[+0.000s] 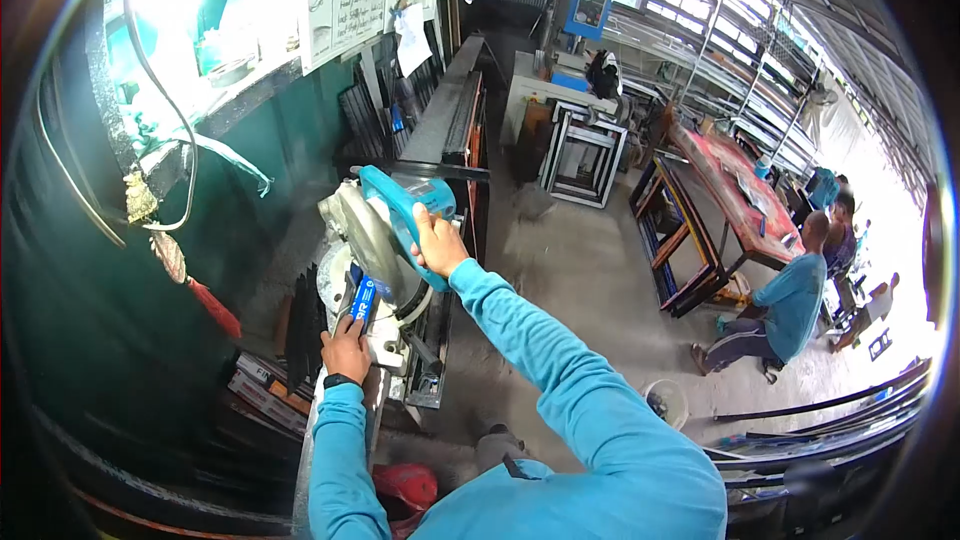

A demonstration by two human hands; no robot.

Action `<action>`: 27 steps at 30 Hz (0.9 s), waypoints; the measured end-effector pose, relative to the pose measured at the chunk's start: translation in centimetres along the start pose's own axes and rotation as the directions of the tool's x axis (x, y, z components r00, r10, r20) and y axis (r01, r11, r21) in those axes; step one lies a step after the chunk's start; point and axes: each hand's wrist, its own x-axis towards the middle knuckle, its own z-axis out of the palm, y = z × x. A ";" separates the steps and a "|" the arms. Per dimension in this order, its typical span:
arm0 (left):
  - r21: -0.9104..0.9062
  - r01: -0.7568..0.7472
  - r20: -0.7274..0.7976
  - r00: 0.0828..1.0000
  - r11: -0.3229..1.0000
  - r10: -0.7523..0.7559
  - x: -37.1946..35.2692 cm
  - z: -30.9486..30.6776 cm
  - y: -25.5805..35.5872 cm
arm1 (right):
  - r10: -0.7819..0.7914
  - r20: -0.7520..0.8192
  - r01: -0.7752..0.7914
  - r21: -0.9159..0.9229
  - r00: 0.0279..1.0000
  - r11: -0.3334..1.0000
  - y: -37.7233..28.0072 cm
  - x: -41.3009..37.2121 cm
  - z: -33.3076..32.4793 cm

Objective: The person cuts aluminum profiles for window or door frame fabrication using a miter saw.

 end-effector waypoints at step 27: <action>0.000 0.029 0.018 0.999 1.000 -0.029 0.0 0.3 -0.2 | -0.022 0.002 0.022 0.006 1.000 1.000 2.8 -1.5 0.2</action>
